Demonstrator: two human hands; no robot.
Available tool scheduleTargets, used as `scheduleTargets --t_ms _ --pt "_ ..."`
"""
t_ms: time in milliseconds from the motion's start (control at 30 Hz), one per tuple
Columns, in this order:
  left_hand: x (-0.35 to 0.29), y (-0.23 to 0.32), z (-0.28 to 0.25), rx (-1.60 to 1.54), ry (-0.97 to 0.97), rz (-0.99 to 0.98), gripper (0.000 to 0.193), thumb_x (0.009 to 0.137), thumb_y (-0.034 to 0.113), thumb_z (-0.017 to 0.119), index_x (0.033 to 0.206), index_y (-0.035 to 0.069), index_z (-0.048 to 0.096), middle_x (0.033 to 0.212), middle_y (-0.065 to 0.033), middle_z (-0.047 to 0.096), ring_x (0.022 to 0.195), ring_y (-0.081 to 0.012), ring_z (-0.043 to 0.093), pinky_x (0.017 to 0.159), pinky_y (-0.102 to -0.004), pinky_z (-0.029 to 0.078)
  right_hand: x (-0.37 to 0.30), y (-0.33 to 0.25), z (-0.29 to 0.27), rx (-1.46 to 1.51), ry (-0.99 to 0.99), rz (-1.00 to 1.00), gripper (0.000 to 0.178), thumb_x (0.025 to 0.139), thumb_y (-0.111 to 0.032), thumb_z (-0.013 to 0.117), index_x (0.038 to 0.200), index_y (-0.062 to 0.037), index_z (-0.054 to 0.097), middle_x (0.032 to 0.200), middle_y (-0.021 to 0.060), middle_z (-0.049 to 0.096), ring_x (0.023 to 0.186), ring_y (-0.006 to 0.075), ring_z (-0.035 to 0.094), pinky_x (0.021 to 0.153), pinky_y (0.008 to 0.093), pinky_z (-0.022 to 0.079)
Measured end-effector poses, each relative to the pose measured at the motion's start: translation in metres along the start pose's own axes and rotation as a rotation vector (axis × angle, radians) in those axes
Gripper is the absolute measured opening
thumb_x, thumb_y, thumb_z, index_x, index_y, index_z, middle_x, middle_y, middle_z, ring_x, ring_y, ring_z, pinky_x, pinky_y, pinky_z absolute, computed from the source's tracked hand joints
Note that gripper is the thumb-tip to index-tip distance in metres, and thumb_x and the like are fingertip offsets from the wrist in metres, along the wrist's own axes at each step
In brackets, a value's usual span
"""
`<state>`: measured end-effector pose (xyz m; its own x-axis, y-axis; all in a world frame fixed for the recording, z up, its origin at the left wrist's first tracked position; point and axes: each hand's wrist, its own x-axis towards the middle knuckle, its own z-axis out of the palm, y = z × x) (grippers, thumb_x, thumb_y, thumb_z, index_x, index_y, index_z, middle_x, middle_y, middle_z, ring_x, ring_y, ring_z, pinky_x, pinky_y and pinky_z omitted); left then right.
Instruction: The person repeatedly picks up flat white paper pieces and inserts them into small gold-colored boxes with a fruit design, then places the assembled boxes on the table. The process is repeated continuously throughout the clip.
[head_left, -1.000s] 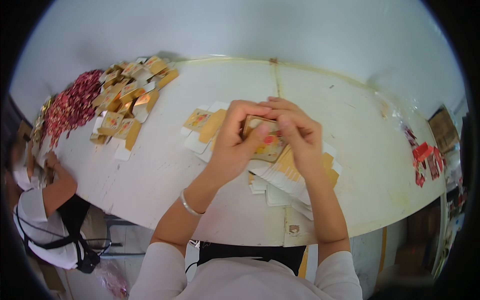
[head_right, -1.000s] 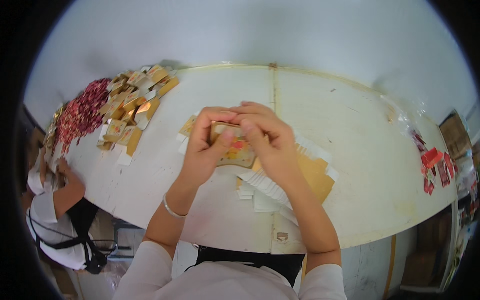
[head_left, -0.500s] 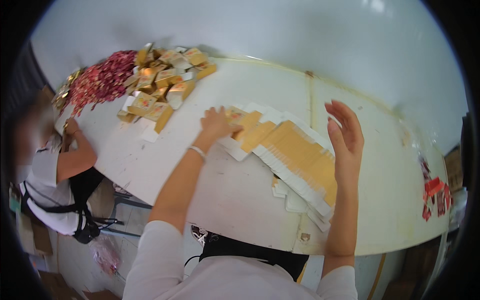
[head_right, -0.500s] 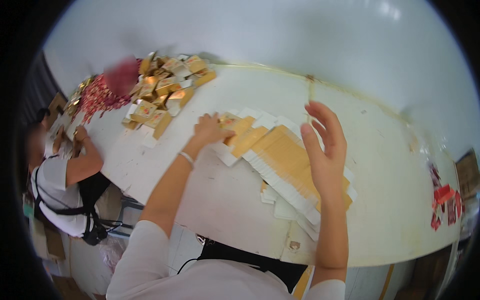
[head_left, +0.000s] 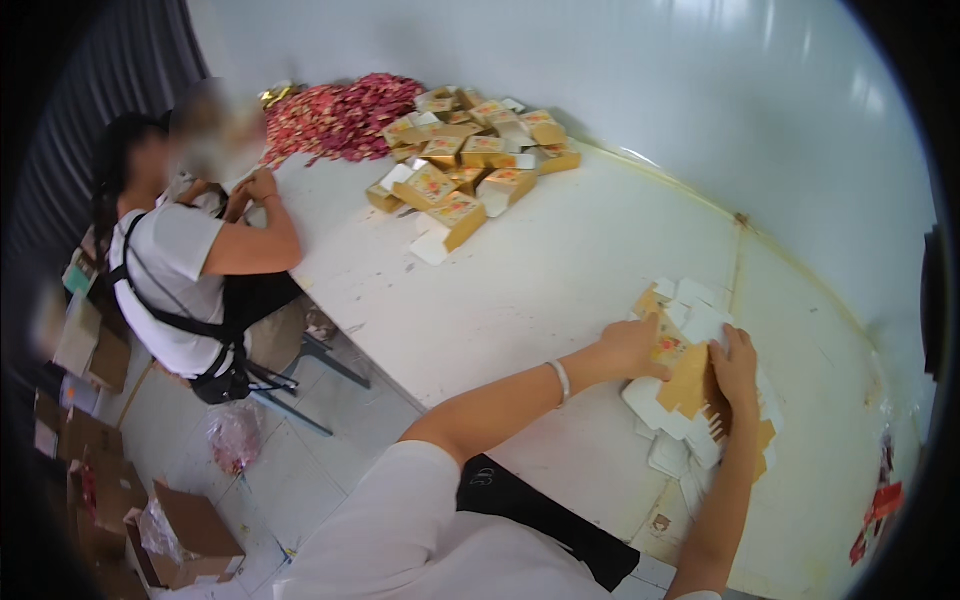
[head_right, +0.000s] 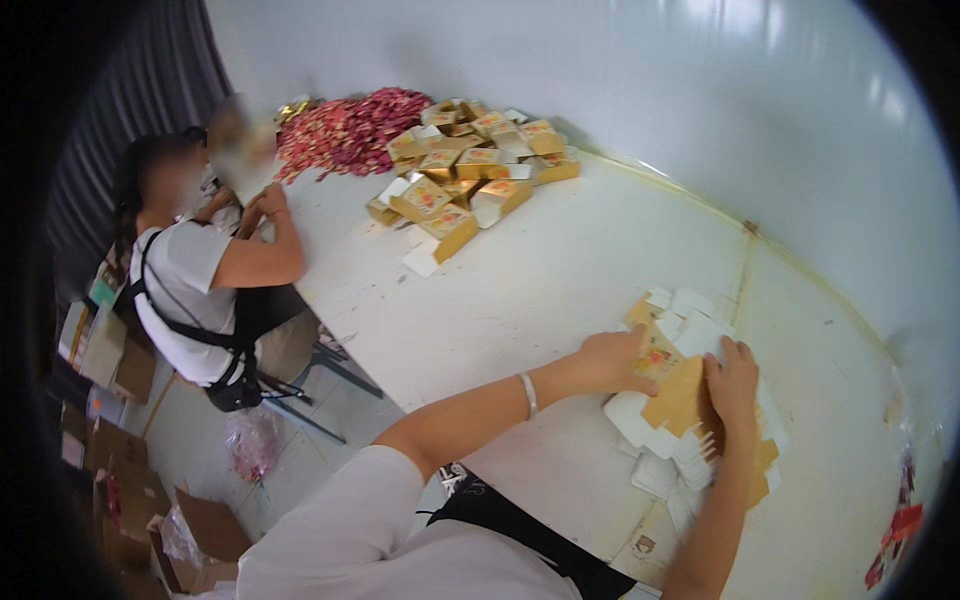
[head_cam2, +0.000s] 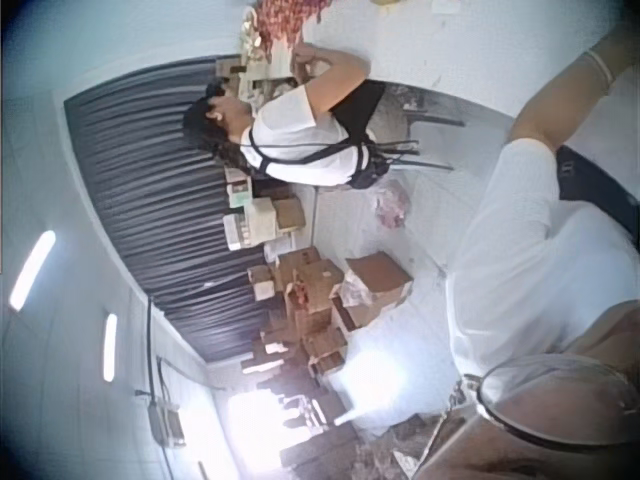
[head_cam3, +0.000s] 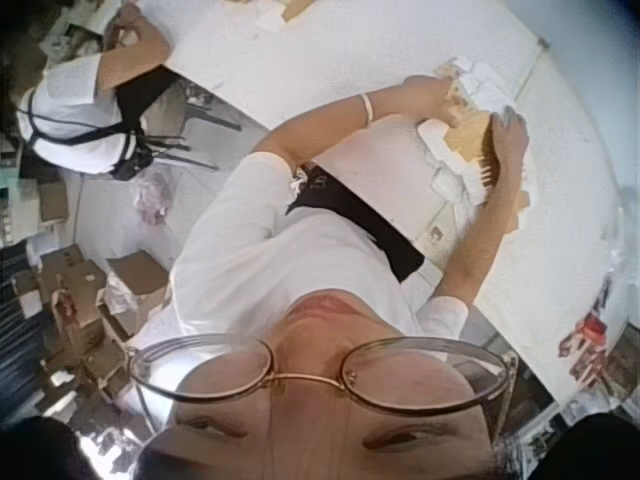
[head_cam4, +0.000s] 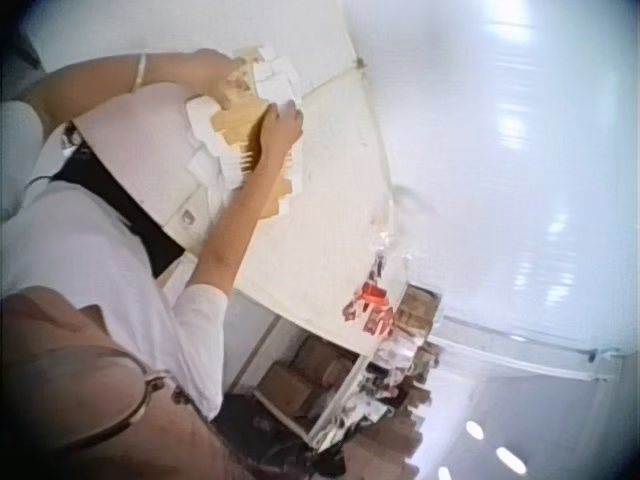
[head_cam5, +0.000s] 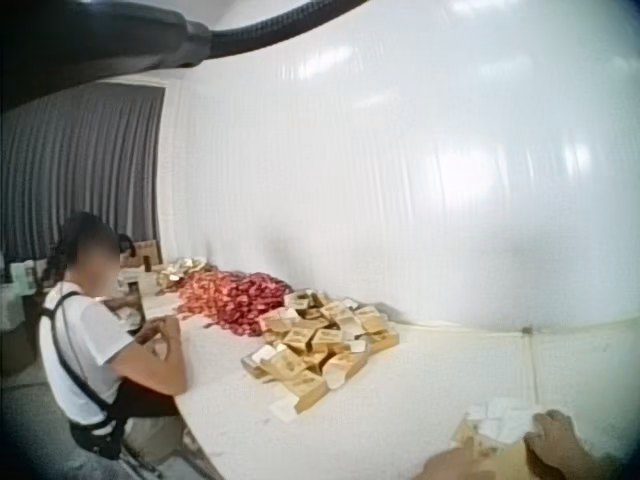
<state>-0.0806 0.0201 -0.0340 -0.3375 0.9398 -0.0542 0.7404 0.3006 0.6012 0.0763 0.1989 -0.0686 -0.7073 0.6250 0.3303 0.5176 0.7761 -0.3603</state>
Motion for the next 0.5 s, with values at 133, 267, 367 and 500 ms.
scheduleTargets --t_ms 133,267,367,500 --pt "0.003 -0.003 -0.051 -0.352 -0.190 0.078 0.061 0.068 0.034 0.071 0.112 0.003 0.042 0.090 -0.0180 0.060 0.081 -0.0308 0.059 0.068 -0.0379 0.047 0.000 -0.021 -0.030 0.078 0.271 -0.019 0.040 0.084 -0.018 0.055 0.119 -0.0001 0.047 0.120 0.0216 0.047 0.114 0.0349 0.042 0.098 0.0397 0.030" --pt "0.000 0.029 -0.067 -0.351 0.234 0.486 0.038 0.077 0.026 0.063 0.100 0.005 0.043 0.077 -0.0180 0.056 0.078 -0.0323 0.057 0.061 -0.0375 0.045 -0.013 -0.078 -0.083 0.240 0.519 -0.212 0.024 0.087 -0.011 0.052 0.108 0.0013 0.050 0.103 0.0120 0.053 0.099 0.0245 0.049 0.088 0.0324 0.037" --pt "-0.031 0.062 -0.070 -0.459 0.231 0.514 0.028 0.081 0.023 0.057 0.097 0.006 0.043 0.077 -0.0183 0.056 0.078 -0.0333 0.057 0.059 -0.0386 0.043 -0.019 -0.109 -0.082 0.416 0.521 -0.164 0.016 0.087 -0.009 0.051 0.099 0.0014 0.052 0.094 0.0076 0.054 0.087 0.0171 0.050 0.080 0.0279 0.039" --pt "-0.041 0.074 -0.065 -0.398 0.153 0.526 0.026 0.082 0.023 0.056 0.096 0.006 0.042 0.080 -0.0165 0.058 0.079 -0.0342 0.056 0.064 -0.0405 0.043 -0.019 -0.099 -0.085 0.913 0.511 -0.019 0.011 0.087 -0.008 0.051 0.092 0.0006 0.054 0.089 0.0053 0.052 0.078 0.0117 0.045 0.073 0.0232 0.037"
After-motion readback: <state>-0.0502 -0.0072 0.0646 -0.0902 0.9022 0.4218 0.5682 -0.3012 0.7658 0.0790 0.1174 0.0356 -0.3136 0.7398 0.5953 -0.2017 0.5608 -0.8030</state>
